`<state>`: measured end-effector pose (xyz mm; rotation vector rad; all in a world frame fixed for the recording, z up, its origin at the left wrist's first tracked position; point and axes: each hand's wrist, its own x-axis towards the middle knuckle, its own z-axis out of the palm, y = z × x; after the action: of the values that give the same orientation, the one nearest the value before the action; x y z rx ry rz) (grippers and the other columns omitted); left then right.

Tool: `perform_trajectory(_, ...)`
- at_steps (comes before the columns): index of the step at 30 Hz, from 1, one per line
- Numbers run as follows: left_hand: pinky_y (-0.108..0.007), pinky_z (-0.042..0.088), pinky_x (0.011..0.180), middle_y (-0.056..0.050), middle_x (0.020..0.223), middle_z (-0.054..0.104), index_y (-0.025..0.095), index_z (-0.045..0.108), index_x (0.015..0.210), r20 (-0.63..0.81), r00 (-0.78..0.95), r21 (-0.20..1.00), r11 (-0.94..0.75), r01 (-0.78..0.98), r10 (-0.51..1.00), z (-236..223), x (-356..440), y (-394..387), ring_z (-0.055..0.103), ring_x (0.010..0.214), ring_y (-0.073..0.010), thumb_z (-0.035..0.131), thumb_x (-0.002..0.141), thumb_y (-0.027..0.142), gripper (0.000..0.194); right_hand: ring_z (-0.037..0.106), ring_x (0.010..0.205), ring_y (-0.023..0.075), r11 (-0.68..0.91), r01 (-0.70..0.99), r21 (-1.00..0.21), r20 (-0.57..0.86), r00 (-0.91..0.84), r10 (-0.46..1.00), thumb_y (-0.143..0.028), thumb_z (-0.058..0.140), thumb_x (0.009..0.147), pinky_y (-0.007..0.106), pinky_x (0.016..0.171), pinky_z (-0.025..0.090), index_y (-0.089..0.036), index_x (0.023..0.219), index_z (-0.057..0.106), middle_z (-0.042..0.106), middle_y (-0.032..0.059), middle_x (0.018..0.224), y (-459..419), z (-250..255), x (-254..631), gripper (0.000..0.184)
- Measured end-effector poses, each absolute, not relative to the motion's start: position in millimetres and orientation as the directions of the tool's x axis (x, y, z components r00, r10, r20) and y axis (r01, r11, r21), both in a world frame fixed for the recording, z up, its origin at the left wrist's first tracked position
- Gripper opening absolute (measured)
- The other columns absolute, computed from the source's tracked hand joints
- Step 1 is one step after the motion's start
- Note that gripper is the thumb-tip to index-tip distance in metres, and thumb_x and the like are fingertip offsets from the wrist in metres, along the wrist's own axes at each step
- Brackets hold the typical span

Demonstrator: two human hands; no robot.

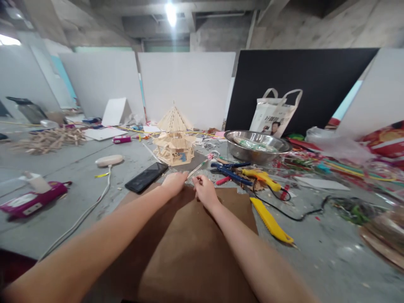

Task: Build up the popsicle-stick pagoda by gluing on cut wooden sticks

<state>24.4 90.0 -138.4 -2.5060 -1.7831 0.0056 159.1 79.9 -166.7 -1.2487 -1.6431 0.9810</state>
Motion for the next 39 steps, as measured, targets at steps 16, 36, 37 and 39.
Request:
perform_trajectory(16,-0.042,0.029,0.095,-0.017,0.134,0.034,0.009,0.050,0.116,0.143,0.098,0.032,-0.103,0.994,0.985,-153,34,160,0.030,0.121,-0.0324,0.035,0.078,0.049,0.057,0.043,0.039,0.0097,0.286,0.408,-0.867,0.218,-0.205,0.954,-0.032,0.044,0.073,0.022,0.043,0.033,-0.020,0.066,0.051,0.046,-0.0059,0.043,86,-177,163,0.016)
perform_trajectory(36,-0.043,0.031,0.090,-0.017,0.124,0.045,0.011,0.054,0.111,0.108,0.102,0.097,-0.113,0.989,0.989,-155,27,168,0.039,0.114,-0.0325,0.019,0.082,0.054,0.062,0.045,0.044,0.0108,0.311,0.472,-0.825,0.232,-0.219,0.948,-0.032,0.045,0.074,0.022,0.048,0.035,-0.019,0.068,0.055,0.049,-0.0046,0.045,86,-176,163,0.018)
perform_trajectory(37,-0.044,0.031,0.090,-0.018,0.124,0.045,0.011,0.054,0.111,0.109,0.105,0.098,-0.116,0.988,0.988,-155,27,168,0.039,0.114,-0.0327,0.018,0.083,0.054,0.063,0.046,0.045,0.0111,0.313,0.473,-0.823,0.234,-0.219,0.947,-0.032,0.045,0.074,0.023,0.049,0.035,-0.019,0.068,0.055,0.049,-0.0045,0.045,86,-177,163,0.018)
perform_trajectory(39,-0.045,0.032,0.089,-0.019,0.123,0.046,0.009,0.055,0.110,0.114,0.113,0.100,-0.124,0.987,0.987,-153,26,167,0.041,0.112,-0.0336,0.017,0.083,0.053,0.064,0.047,0.046,0.0115,0.316,0.477,-0.821,0.234,-0.223,0.946,-0.032,0.045,0.074,0.023,0.050,0.035,-0.019,0.067,0.055,0.049,-0.0044,0.046,86,-177,163,0.018)
